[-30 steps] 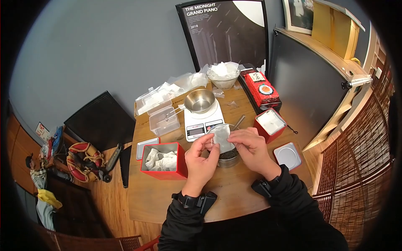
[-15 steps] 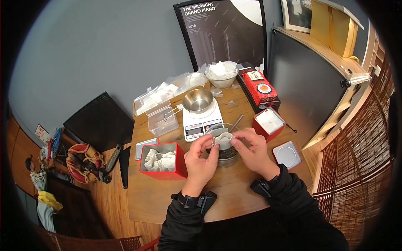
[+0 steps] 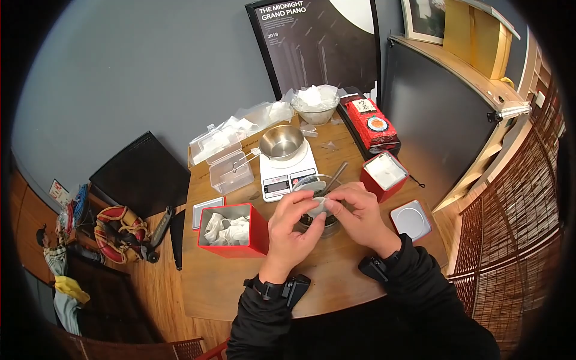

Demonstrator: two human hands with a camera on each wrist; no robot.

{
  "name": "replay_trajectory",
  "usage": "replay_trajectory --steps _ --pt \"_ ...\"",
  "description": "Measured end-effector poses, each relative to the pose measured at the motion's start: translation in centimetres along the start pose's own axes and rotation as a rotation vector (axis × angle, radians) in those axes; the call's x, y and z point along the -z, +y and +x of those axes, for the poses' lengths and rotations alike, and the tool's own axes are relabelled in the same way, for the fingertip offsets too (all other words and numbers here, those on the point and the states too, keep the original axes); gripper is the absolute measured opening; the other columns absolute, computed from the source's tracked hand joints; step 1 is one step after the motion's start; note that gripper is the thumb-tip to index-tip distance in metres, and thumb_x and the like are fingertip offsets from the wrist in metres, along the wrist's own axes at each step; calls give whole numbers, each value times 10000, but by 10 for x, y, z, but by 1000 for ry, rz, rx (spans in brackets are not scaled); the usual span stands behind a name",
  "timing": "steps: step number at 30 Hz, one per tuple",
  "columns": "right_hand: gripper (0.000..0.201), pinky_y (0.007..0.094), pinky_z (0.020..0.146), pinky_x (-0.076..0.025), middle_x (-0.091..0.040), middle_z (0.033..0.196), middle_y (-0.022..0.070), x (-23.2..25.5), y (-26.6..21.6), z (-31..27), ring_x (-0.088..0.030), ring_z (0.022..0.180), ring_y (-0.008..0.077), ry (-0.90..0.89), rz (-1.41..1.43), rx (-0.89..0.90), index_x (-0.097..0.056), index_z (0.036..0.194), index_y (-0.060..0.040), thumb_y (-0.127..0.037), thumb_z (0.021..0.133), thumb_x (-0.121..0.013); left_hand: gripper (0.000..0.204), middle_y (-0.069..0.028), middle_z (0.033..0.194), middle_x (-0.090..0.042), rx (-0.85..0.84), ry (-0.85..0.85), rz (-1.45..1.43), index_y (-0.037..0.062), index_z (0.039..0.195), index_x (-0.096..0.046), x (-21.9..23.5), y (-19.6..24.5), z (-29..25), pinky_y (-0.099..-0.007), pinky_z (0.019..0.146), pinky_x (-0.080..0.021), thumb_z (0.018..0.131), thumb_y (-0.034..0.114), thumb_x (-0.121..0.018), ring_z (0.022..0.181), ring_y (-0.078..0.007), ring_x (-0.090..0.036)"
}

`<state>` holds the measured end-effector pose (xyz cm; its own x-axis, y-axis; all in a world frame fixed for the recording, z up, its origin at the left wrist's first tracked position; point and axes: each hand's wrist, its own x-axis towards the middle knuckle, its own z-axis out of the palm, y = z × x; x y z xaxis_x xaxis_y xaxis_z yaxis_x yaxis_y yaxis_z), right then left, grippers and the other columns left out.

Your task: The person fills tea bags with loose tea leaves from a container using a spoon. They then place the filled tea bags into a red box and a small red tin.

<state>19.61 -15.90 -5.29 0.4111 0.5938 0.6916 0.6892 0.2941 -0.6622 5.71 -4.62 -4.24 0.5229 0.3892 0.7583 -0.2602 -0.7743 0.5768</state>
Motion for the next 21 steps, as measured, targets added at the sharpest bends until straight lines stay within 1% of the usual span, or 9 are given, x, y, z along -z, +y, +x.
replay_trajectory --steps 2,4,8,10,11,13,16,20,21 --pt "101 339 824 -413 -697 847 74 -1 -1 0 -634 798 226 -2 11 1 -701 927 -45 -129 874 -720 273 -129 1115 -668 17 -9 11 13 999 -677 0 0 0 -322 845 -519 743 -9 -769 979 -234 -660" --pt "103 338 828 -411 -694 848 74 -2 -1 0 -631 789 225 -17 28 5 -701 932 -44 -129 878 -717 261 -135 1042 -673 55 -6 0 22 981 -662 0 0 0 -320 753 -541 748 28 -780 881 -255 -678" --pt "98 340 828 -411 -694 847 76 -2 0 -1 -630 782 224 -26 30 4 -702 934 -44 -123 878 -713 226 -113 1000 -678 65 -11 -15 22 925 -648 0 0 -1 -297 770 -516 750 20 -792 887 -214 -654" --pt "94 338 823 -411 -694 845 75 -2 0 0 -629 773 217 -13 14 12 -704 937 -46 -117 876 -711 198 -109 961 -676 150 -59 -14 20 876 -634 2 2 -1 -297 752 -515 756 30 -792 864 -213 -650" --pt "94 338 823 -411 -694 845 75 -1 0 -1 -629 773 217 -14 14 13 -704 937 -46 -117 876 -711 198 -109 961 -676 150 -58 -13 20 876 -634 1 0 -1 -297 752 -515 756 30 -792 864 -213 -650" --pt "96 333 794 -445 -711 878 74 1 1 -1 -619 829 211 -66 -8 -10 -721 947 -45 -113 879 -711 174 -117 889 -662 18 -51 -15 11 873 -647 0 -5 1 -328 651 -496 784 64 -787 758 -267 -629" --pt "94 337 809 -410 -699 851 66 -4 2 -2 -614 734 209 -41 34 32 -711 946 -52 -119 881 -706 142 -124 853 -656 8 -80 29 8 858 -660 0 -4 2 -333 669 -495 805 68 -777 762 -286 -625" --pt "111 340 809 -410 -702 860 63 -3 -1 -1 -599 753 213 -35 11 19 -714 969 -57 -129 885 -707 118 -128 850 -659 35 -81 32 5 866 -667 0 -6 0 -324 679 -495 835 73 -759 766 -271 -626" --pt "131 341 811 -412 -702 862 64 -2 -4 0 -594 773 214 -42 9 -9 -712 989 -57 -136 884 -711 110 -119 849 -661 98 -23 -16 1 872 -663 -1 -6 -1 -313 690 -495 855 73 -744 777 -245 -627"
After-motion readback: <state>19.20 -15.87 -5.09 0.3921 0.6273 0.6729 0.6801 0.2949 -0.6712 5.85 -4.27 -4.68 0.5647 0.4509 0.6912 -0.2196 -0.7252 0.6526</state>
